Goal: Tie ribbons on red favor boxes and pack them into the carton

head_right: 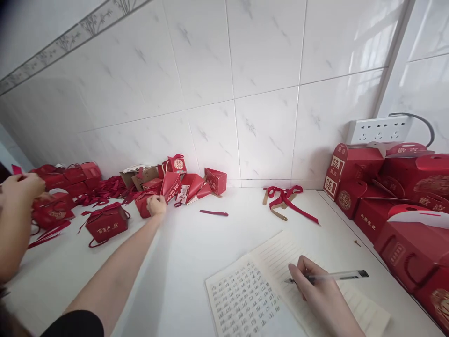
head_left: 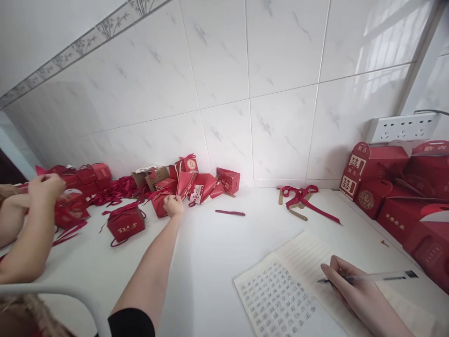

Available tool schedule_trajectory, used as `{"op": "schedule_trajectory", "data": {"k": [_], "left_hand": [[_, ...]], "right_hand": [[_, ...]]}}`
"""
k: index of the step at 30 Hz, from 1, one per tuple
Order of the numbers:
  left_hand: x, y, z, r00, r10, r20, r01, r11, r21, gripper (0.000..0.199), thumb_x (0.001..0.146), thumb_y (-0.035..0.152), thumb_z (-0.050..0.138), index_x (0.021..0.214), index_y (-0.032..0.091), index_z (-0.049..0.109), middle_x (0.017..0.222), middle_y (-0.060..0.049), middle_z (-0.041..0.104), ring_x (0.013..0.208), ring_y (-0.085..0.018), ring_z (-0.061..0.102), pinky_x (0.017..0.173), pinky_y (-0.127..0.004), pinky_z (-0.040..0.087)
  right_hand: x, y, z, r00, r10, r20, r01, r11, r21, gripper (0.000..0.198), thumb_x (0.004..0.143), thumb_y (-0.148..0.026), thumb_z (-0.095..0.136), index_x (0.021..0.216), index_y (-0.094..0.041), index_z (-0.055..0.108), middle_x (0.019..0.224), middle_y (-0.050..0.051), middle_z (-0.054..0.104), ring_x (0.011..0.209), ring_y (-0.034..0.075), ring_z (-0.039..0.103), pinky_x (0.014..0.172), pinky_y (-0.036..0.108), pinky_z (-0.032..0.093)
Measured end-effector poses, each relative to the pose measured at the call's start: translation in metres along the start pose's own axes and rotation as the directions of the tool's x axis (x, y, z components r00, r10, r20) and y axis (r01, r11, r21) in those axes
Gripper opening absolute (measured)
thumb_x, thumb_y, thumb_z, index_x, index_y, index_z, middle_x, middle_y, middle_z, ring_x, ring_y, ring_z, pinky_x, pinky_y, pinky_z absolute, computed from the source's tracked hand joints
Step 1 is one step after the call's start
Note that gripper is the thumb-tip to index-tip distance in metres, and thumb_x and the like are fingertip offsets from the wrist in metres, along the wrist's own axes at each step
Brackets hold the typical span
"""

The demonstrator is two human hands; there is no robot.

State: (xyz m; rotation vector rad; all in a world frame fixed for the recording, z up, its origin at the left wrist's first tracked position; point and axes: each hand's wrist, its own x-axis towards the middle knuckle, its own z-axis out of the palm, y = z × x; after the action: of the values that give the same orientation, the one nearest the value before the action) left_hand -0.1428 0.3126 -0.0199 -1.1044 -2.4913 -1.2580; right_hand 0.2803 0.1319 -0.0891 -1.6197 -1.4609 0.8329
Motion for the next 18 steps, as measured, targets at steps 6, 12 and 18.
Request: {"op": "schedule_trajectory", "data": {"k": [6,12,18], "left_hand": [[0.030,-0.018,-0.105,0.960,0.206,0.188,-0.219,0.974,0.051,0.022,0.088,0.027,0.046,0.085,0.015,0.064,0.091,-0.008,0.068,0.098,-0.023,0.060,0.084,-0.030,0.045],[-0.008,-0.052,-0.128,0.877,0.210,0.431,-0.270,0.959,0.082,0.025,0.075,0.040,0.064,0.083,0.015,0.063,0.093,-0.005,0.068,0.092,-0.020,0.062,0.078,-0.026,0.045],[-0.038,-0.063,-0.097,0.900,0.078,0.429,-0.148,0.980,0.133,0.029,0.086,0.036,0.055,0.102,0.013,0.059,0.102,-0.006,0.061,0.093,-0.018,0.060,0.081,-0.038,0.050]], "right_hand": [[-0.015,-0.017,-0.003,0.995,-0.031,-0.095,0.034,0.999,0.027,0.047,0.072,-0.063,0.046,0.056,-0.021,0.034,0.046,-0.004,0.037,0.044,0.012,0.030,0.045,0.024,0.027],[-0.023,-0.021,-0.005,0.983,-0.014,-0.184,0.021,0.999,0.037,0.043,0.071,-0.062,0.047,0.061,-0.021,0.040,0.045,-0.003,0.043,0.042,0.013,0.034,0.045,0.025,0.029],[-0.028,-0.022,-0.007,0.969,0.016,-0.248,0.003,0.997,0.077,0.040,0.071,-0.060,0.048,0.065,-0.021,0.041,0.046,-0.002,0.046,0.041,0.013,0.037,0.045,0.025,0.029]]}}
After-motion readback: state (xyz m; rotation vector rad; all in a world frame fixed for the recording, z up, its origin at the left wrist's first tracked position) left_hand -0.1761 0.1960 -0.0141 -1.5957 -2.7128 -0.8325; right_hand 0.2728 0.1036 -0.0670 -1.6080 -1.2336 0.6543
